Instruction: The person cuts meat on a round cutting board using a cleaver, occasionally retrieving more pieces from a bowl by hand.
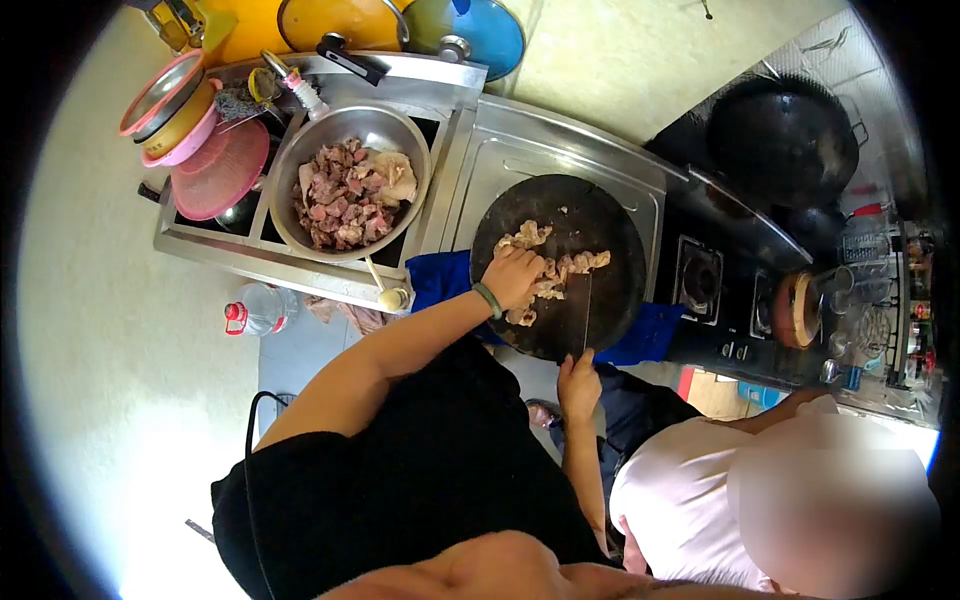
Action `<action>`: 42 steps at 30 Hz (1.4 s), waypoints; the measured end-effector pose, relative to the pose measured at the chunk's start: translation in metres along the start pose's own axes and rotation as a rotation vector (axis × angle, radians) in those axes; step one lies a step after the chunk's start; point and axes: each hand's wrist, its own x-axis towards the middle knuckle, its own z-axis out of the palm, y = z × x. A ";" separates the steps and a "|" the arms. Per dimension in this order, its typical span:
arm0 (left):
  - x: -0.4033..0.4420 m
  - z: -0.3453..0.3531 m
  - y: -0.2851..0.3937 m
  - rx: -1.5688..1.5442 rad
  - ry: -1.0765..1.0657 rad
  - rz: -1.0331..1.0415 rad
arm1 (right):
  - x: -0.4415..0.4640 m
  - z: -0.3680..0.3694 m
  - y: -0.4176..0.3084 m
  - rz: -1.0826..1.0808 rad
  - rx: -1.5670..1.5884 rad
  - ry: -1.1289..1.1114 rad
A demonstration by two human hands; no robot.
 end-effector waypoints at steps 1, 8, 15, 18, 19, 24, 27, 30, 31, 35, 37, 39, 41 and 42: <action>0.001 -0.005 0.002 0.005 -0.103 -0.062 | 0.000 -0.002 -0.001 0.005 0.005 -0.003; 0.001 -0.009 0.006 0.009 -0.228 -0.155 | 0.001 0.001 0.002 0.006 0.011 -0.006; 0.005 -0.011 0.002 -0.033 -0.207 -0.129 | 0.003 -0.002 -0.005 -0.001 -0.057 0.027; 0.005 -0.015 0.007 -0.038 -0.210 -0.138 | -0.005 -0.001 -0.001 0.004 -0.052 0.024; 0.006 -0.012 0.006 -0.043 -0.178 -0.135 | -0.002 -0.001 -0.002 0.005 -0.037 0.030; 0.004 -0.012 0.006 -0.027 -0.216 -0.145 | -0.002 0.008 0.004 -0.017 -0.023 0.070; 0.006 -0.020 0.012 -0.075 -0.205 -0.185 | -0.001 0.010 0.008 -0.003 0.001 0.012; 0.007 -0.009 0.008 -0.236 -0.199 -0.171 | -0.002 0.008 0.009 0.015 -0.079 -0.033; 0.010 -0.015 0.013 -0.224 -0.170 -0.155 | -0.003 0.022 0.018 -0.044 -0.034 0.054; 0.003 -0.003 0.003 -0.122 -0.142 -0.105 | 0.003 0.018 0.004 0.088 -0.041 0.038; 0.007 -0.009 0.004 -0.105 -0.214 -0.130 | 0.003 0.029 0.009 -0.019 -0.056 0.134; 0.001 0.004 -0.002 0.092 -0.262 -0.127 | 0.004 0.028 0.011 -0.001 0.005 0.120; 0.001 0.009 -0.006 0.079 -0.297 -0.133 | 0.006 0.028 0.013 0.013 -0.026 0.105; 0.002 0.003 -0.002 0.046 -0.300 -0.146 | 0.004 0.033 0.008 0.017 -0.044 0.095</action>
